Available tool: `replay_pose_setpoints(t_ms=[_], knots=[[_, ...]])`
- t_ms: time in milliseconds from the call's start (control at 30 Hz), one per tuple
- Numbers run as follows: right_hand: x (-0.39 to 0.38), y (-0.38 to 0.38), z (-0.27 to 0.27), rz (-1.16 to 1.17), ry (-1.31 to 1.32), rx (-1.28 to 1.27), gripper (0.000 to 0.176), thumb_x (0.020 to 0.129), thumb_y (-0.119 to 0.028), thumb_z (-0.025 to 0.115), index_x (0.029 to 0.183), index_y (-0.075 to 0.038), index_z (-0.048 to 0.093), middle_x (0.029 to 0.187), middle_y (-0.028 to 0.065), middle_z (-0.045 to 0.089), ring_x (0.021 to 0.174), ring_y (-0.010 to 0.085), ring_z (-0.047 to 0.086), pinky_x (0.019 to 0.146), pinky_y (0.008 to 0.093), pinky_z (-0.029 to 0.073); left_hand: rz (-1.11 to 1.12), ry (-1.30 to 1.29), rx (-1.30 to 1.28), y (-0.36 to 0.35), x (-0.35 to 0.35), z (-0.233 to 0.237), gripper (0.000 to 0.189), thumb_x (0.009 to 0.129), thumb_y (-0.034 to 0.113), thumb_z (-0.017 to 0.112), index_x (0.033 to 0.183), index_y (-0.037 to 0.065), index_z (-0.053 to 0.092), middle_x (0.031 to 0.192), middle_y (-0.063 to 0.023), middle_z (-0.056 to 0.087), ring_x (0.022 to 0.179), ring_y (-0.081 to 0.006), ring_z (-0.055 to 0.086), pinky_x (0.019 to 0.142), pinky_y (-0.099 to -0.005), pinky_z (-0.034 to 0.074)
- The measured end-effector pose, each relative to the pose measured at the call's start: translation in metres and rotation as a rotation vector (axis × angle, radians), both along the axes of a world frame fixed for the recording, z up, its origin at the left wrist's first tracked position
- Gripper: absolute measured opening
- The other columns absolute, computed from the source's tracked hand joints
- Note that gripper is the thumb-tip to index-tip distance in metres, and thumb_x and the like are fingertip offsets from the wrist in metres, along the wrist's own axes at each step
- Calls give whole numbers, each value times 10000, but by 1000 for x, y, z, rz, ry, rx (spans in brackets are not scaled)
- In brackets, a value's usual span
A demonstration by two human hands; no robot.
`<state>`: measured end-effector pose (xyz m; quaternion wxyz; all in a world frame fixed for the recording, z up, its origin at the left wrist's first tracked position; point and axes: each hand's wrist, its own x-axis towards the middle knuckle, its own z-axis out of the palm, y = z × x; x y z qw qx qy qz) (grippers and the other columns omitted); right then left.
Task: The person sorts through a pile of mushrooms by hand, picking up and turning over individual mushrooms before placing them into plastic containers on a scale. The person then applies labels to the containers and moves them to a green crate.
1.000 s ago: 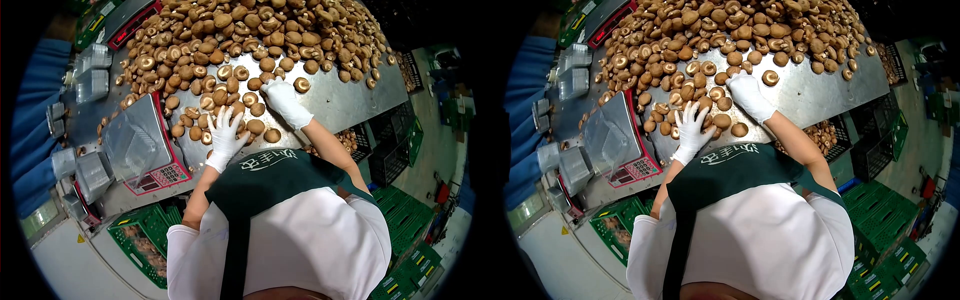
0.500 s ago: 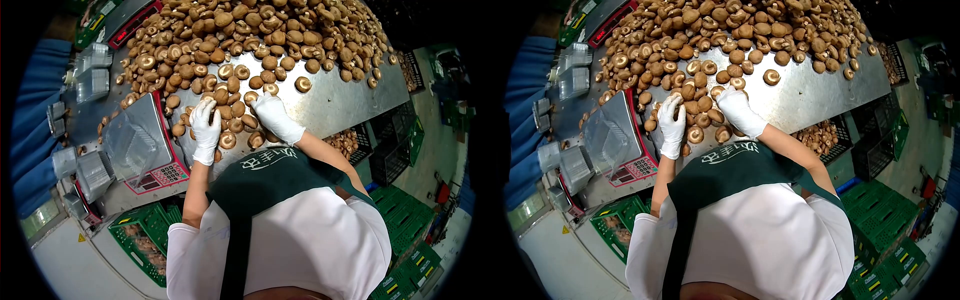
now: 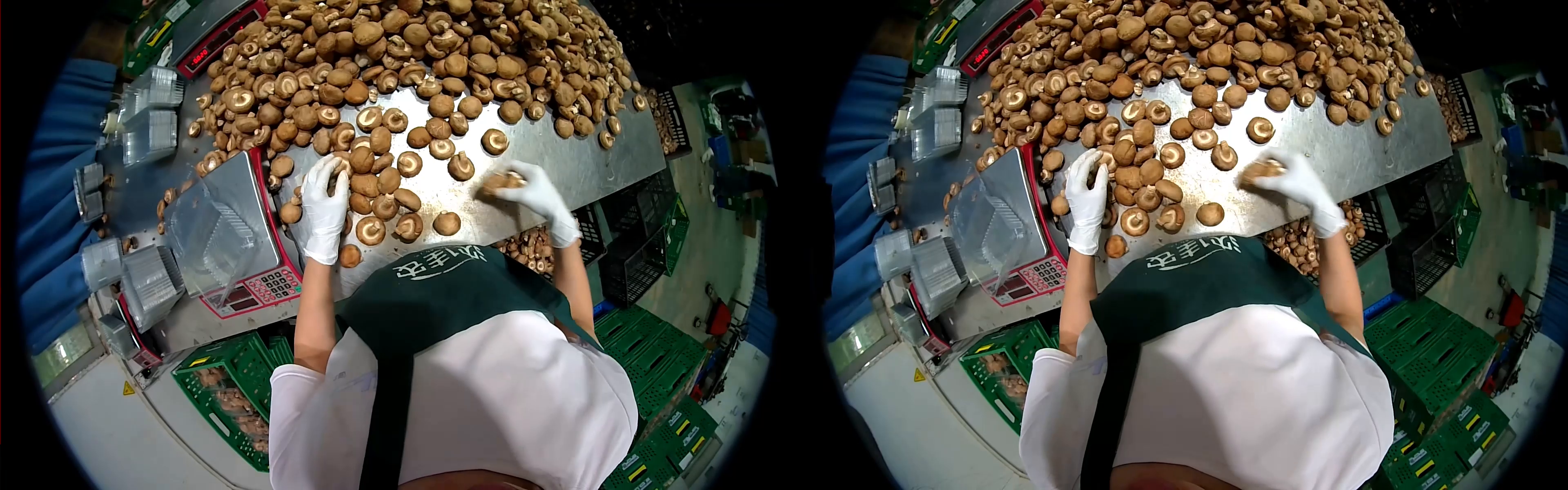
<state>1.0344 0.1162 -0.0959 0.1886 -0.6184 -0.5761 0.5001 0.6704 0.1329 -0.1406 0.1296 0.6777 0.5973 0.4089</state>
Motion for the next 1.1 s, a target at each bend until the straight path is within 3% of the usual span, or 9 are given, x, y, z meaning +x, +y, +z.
replay_pose_setpoints(t_ms=[133,233,333,467,533,600,700,767,1100], knots=[[94,-38,8,108,-245,-137,298,658,-111,743,934,-55,646,750,-1,610,690,98,556,655,253,470,-41,-15,-17,17,4,-2,239,773,61,647,1010,41,640,1037,-124,630,977,-286,591,884,-362,452],[131,-60,9,36,-469,-378,338,655,-225,774,907,-27,666,760,64,660,717,174,624,698,308,497,-91,-14,-51,32,14,-4,244,784,133,647,1017,60,646,1045,-130,632,988,-298,588,892,-380,446],[134,-65,-3,-74,-676,-148,389,691,-264,753,987,-27,667,857,122,686,796,232,659,749,326,503,-104,185,-139,50,31,-11,376,767,310,662,1072,92,641,1036,-124,631,982,-294,578,858,-399,442],[99,-45,-8,-69,-480,-23,354,807,-238,644,1077,-9,637,948,129,686,854,216,659,785,321,507,-97,551,-235,70,55,-10,431,741,398,656,1074,124,655,972,-119,641,916,-294,580,779,-409,448],[74,-33,-7,-69,-379,-2,347,824,-226,628,1093,-7,629,950,125,684,843,211,656,788,314,507,-55,447,-392,79,58,-8,420,734,386,666,1051,110,668,925,-139,654,891,-308,600,785,-422,465],[51,-22,-5,-45,-317,35,356,802,-269,629,1072,-38,655,927,141,688,837,218,673,775,310,521,-91,-37,-511,82,52,-10,427,736,282,717,1108,83,651,1011,-188,659,908,-285,637,784,-368,499],[12,-10,1,-33,-231,105,340,807,-255,643,1069,-39,656,910,125,693,806,203,669,770,306,521,-161,-362,-582,74,43,-6,379,804,214,691,1142,55,633,1040,-118,667,913,-182,628,775,-283,488],[-14,-2,-1,-35,-128,165,311,804,-221,660,1058,-41,658,903,121,693,789,187,665,763,299,519,-274,-962,-774,62,42,13,340,870,191,643,1170,35,612,1051,-35,654,897,-105,603,752,-222,464],[-115,25,12,63,114,431,628,728,-229,745,1302,-177,496,1042,157,640,903,255,645,800,327,514,-339,-1214,-875,29,57,15,374,905,172,596,1241,18,542,1124,-37,615,902,-94,602,729,-199,478]])
